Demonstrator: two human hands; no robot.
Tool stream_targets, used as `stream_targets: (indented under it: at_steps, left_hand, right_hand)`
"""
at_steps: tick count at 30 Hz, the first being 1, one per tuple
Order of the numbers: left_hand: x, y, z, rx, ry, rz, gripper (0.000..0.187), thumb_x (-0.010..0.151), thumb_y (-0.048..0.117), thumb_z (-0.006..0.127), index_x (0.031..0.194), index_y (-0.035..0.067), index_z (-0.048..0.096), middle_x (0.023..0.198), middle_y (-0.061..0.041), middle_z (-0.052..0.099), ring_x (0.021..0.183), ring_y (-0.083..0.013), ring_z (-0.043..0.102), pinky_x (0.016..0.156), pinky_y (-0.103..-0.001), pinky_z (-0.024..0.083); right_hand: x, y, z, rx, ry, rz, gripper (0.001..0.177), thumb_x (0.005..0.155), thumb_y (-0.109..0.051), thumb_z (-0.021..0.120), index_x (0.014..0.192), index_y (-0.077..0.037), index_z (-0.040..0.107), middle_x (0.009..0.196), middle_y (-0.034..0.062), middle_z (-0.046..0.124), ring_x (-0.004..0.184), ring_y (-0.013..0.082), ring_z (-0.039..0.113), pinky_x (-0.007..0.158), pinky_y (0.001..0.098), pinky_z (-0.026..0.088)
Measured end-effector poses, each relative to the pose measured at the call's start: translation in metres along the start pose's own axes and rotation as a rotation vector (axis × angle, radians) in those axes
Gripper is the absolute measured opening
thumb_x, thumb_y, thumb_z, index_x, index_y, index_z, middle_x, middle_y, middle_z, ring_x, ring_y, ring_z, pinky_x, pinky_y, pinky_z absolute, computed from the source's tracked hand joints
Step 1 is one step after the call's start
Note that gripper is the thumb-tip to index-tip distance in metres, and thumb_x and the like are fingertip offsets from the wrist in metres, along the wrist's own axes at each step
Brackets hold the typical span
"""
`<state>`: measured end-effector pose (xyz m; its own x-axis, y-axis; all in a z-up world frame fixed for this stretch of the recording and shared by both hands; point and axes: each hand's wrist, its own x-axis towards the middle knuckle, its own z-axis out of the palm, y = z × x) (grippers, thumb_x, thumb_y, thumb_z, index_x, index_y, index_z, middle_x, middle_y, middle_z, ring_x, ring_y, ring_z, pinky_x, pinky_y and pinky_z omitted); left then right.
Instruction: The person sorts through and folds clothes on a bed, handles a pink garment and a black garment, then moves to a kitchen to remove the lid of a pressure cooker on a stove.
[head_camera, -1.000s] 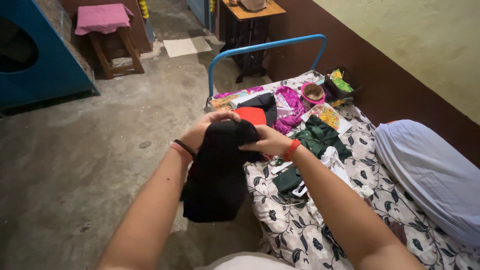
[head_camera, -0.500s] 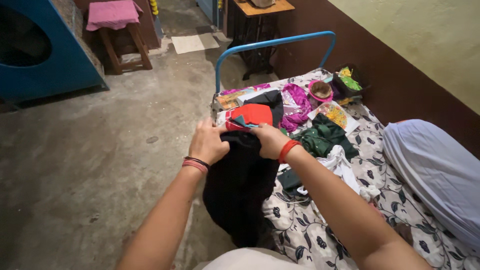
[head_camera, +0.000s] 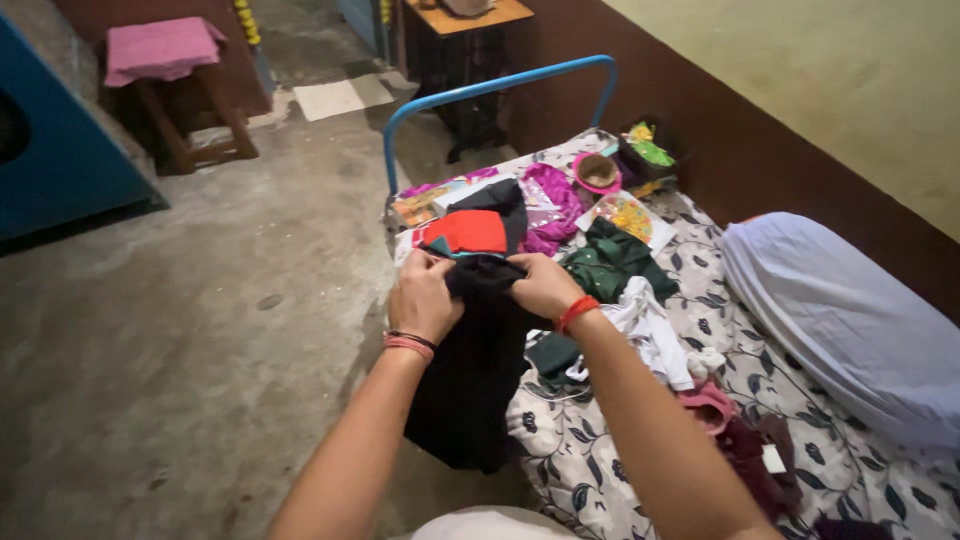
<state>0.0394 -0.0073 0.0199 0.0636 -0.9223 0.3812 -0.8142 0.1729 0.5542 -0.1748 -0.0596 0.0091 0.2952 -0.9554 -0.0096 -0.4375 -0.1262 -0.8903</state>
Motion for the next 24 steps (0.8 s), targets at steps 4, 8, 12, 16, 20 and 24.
stream_targets:
  at_steps: [4,8,12,16,20,24]
  left_hand:
    - [0.018,-0.022,0.043,-0.158,-0.117,-0.316,0.037,0.087,0.022,0.066,0.123,0.02,0.072,0.11,-0.021,0.073,0.109,-0.0414,0.067,0.094,-0.05,0.052]
    - [0.025,-0.007,0.07,-0.829,-0.253,-0.066,0.04,0.088,0.03,0.063,0.122,0.01,0.067,0.116,-0.017,0.077,0.114,-0.0345,0.07,0.099,-0.042,0.052]
    - [0.017,0.048,0.031,-0.458,-0.52,0.072,0.071,0.074,0.045,0.084,0.128,0.006,0.057,0.111,-0.021,0.072,0.108,-0.0374,0.068,0.093,-0.044,0.052]
    - [0.009,0.098,0.036,-0.057,-0.504,0.125,0.065,0.068,0.047,0.087,0.121,0.013,0.073,0.105,-0.022,0.068,0.104,-0.039,0.065,0.087,-0.049,0.05]
    - [0.03,0.073,0.09,-0.613,-0.364,-0.021,0.039,0.086,0.03,0.068,0.109,0.0,0.077,0.108,-0.02,0.073,0.106,-0.0409,0.067,0.089,-0.046,0.052]
    - [0.035,0.081,0.115,-1.08,-0.529,-0.175,0.041,0.09,0.027,0.067,0.118,-0.003,0.07,0.109,-0.02,0.074,0.108,-0.0401,0.066,0.091,-0.043,0.05]
  right_hand:
    - [-0.013,0.02,-0.012,0.728,0.028,0.05,0.03,0.097,-0.005,0.06,0.124,-0.005,0.072,0.109,0.0045,0.075,0.095,0.0151,0.067,0.082,0.0293,0.054]
    - [-0.033,0.032,-0.037,0.782,0.128,0.208,0.032,0.097,-0.004,0.052,0.125,-0.009,0.066,0.114,0.0056,0.072,0.099,0.015,0.068,0.085,0.0298,0.056]
    - [-0.04,0.038,-0.072,0.808,0.262,0.187,0.026,0.097,-0.003,0.05,0.121,-0.01,0.059,0.101,0.0082,0.069,0.089,0.0198,0.066,0.079,0.0359,0.056]
    - [-0.046,0.042,-0.1,0.858,0.24,0.097,0.041,0.087,0.003,0.048,0.124,-0.012,0.058,0.1,0.0056,0.069,0.09,0.0177,0.066,0.081,0.0333,0.055]
    - [-0.056,0.044,-0.132,0.235,0.303,0.046,0.039,0.09,-0.006,0.069,0.127,-0.008,0.058,0.103,0.0073,0.065,0.091,0.0161,0.059,0.077,0.03,0.048]
    - [-0.079,0.039,-0.154,-0.168,0.182,0.134,0.031,0.088,-0.021,0.079,0.113,-0.005,0.069,0.097,0.0059,0.072,0.09,0.0131,0.064,0.081,0.0248,0.05]
